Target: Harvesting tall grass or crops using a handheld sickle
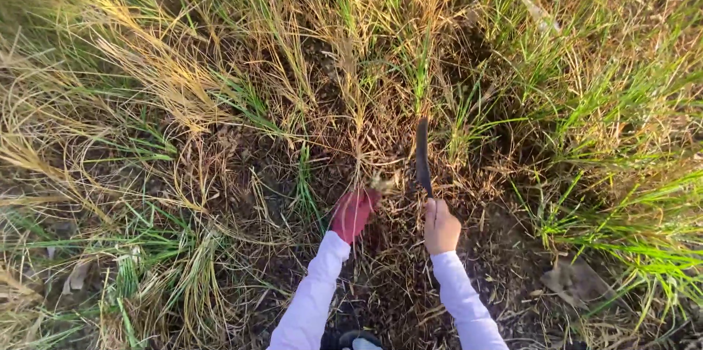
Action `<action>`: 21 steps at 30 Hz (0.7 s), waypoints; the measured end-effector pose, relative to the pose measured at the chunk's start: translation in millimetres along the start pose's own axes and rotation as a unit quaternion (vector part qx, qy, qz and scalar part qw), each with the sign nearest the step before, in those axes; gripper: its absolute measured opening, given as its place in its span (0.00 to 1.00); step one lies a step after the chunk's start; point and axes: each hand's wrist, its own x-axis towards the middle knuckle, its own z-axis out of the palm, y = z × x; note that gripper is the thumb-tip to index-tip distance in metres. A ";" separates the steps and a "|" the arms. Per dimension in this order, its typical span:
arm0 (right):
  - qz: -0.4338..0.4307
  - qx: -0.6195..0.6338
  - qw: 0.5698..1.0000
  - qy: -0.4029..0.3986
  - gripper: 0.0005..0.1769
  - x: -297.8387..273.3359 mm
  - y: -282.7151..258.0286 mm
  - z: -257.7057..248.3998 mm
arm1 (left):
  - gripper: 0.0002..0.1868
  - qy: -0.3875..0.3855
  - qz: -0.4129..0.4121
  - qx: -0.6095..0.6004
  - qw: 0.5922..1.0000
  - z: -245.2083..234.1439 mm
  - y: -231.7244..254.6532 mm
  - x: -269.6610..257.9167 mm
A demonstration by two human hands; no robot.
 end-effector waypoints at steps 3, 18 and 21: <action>0.045 -0.028 0.998 0.038 0.30 -17.0 6.2 21.0 | 0.15 0.042 -0.146 -0.611 0.777 -30.5 76.1 10.6; 0.144 0.118 0.982 -0.024 0.23 -45.2 17.0 22.7 | 0.48 0.253 -0.325 0.181 0.893 -217.5 153.6 -82.7; 0.144 0.095 0.984 -0.047 0.27 -53.7 34.5 23.4 | 0.66 0.039 -0.448 0.446 0.774 -216.3 141.5 -65.0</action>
